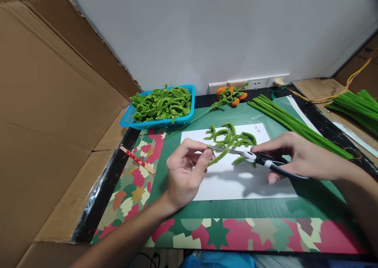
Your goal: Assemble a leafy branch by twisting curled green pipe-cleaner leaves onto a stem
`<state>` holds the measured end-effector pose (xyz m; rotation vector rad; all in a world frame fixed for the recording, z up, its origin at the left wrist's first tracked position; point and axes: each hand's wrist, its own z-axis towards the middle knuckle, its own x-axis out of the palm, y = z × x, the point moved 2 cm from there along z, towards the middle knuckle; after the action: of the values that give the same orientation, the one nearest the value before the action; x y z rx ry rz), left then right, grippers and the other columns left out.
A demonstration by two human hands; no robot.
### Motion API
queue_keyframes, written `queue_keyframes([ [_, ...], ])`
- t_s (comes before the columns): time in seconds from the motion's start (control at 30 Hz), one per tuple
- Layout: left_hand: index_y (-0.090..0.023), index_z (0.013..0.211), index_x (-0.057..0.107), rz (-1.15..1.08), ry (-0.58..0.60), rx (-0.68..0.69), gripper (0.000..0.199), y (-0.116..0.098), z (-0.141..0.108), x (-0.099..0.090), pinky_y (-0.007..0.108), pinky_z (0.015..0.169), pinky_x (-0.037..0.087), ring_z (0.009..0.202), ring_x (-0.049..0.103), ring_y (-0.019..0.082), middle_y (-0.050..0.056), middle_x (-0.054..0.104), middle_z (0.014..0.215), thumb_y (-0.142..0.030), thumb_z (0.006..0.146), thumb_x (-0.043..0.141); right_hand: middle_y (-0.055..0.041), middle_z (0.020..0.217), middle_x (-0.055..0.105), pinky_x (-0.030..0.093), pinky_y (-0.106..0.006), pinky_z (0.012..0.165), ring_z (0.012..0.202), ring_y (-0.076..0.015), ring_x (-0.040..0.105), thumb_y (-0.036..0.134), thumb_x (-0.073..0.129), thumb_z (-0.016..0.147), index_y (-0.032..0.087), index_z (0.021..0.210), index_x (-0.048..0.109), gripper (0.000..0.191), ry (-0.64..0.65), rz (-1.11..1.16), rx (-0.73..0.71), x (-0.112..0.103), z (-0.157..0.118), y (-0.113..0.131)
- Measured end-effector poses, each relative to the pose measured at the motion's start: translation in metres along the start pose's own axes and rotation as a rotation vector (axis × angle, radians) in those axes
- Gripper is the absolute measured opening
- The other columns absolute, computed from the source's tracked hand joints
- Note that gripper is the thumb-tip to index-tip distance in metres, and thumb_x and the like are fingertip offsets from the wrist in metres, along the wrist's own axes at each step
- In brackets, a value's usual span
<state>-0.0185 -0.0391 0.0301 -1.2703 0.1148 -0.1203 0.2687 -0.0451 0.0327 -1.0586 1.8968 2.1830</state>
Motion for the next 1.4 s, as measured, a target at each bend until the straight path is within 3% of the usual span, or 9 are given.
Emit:
queue_keyframes([
  [0.13,-0.020,0.092,0.065,-0.066,-0.015,-0.138,0.022,0.003,0.008,0.001,0.014,0.031,0.031,0.034,0.047,0.004,-0.003,0.069,0.071,-0.035,0.096,0.082,-0.0010,0.086,0.079,0.052,-0.026,0.061,0.073,-0.0209,0.069,0.060,0.092,0.077,0.023,0.125,0.084,0.061,0.004,-0.018,0.078,-0.003,0.002,-0.002],
  [0.3,-0.020,0.105,0.067,-0.113,0.013,-0.278,0.027,0.007,0.019,0.001,0.013,0.031,0.027,0.032,0.042,0.002,-0.003,0.070,0.072,-0.041,0.096,0.080,-0.0034,0.082,0.077,0.044,-0.029,0.055,0.065,-0.0212,0.065,0.056,0.082,0.088,0.020,0.129,0.081,0.054,-0.277,-0.251,0.119,-0.015,0.002,-0.018],
  [0.43,-0.020,0.112,0.067,-0.130,0.021,-0.355,0.030,0.012,0.024,-0.001,0.013,0.032,0.024,0.032,0.038,0.001,-0.004,0.069,0.071,-0.041,0.095,0.080,-0.0095,0.097,0.082,0.050,-0.035,0.066,0.078,-0.0290,0.074,0.038,0.068,0.094,0.019,0.139,0.074,0.049,-0.417,-0.580,0.206,-0.022,0.003,-0.034],
  [0.57,-0.019,0.122,0.069,-0.135,0.026,-0.395,0.038,0.015,0.026,-0.002,0.013,0.032,0.023,0.032,0.037,0.001,-0.003,0.070,0.073,-0.041,0.093,0.081,-0.0126,0.106,0.083,0.052,-0.037,0.071,0.085,-0.0318,0.077,0.035,0.061,0.098,0.016,0.143,0.069,0.050,-0.445,-0.685,0.258,-0.025,0.003,-0.039],
  [0.83,-0.015,0.119,0.071,-0.121,0.046,-0.455,0.050,0.017,0.028,-0.002,0.015,0.033,0.018,0.030,0.037,0.000,0.002,0.076,0.078,-0.051,0.088,0.086,-0.0114,0.112,0.083,0.054,-0.035,0.075,0.091,-0.0300,0.078,0.031,0.067,0.095,0.017,0.133,0.074,0.041,-0.434,-0.689,0.224,-0.021,0.007,-0.040],
  [1.0,-0.013,0.132,0.070,-0.053,0.071,-0.467,0.065,0.012,0.025,0.000,0.016,0.032,0.022,0.029,0.040,0.001,0.006,0.080,0.080,-0.053,0.085,0.089,-0.0136,0.118,0.080,0.055,-0.037,0.080,0.098,-0.0320,0.077,0.029,0.065,0.098,0.018,0.135,0.073,0.039,-0.399,-0.698,0.224,-0.016,0.010,-0.042],
  [1.23,-0.021,0.165,0.041,-0.084,0.310,-0.565,0.090,0.011,0.019,0.004,0.015,0.031,0.028,0.029,0.044,0.004,0.010,0.083,0.085,-0.050,0.092,0.084,-0.0160,0.108,0.076,0.054,-0.041,0.079,0.099,-0.0337,0.073,0.030,0.055,0.106,0.016,0.130,0.075,0.034,-0.407,-0.772,0.248,-0.010,0.011,-0.038],
  [1.33,-0.023,0.169,0.034,-0.116,0.414,-0.606,0.094,0.009,0.016,0.007,0.013,0.031,0.030,0.030,0.039,0.003,0.010,0.082,0.082,-0.049,0.093,0.084,-0.0159,0.113,0.076,0.056,-0.045,0.090,0.111,-0.0355,0.068,0.035,0.060,0.106,0.019,0.124,0.078,0.030,-0.479,-0.639,0.104,-0.005,0.012,-0.023],
  [1.4,-0.026,0.171,0.026,-0.130,0.475,-0.625,0.100,0.007,0.014,0.009,0.012,0.032,0.030,0.030,0.037,0.002,0.010,0.083,0.082,-0.046,0.093,0.084,-0.0132,0.123,0.076,0.055,-0.045,0.099,0.114,-0.0302,0.069,0.037,0.063,0.106,0.021,0.124,0.078,0.028,-0.406,-0.361,-0.090,0.004,0.014,-0.007],
])
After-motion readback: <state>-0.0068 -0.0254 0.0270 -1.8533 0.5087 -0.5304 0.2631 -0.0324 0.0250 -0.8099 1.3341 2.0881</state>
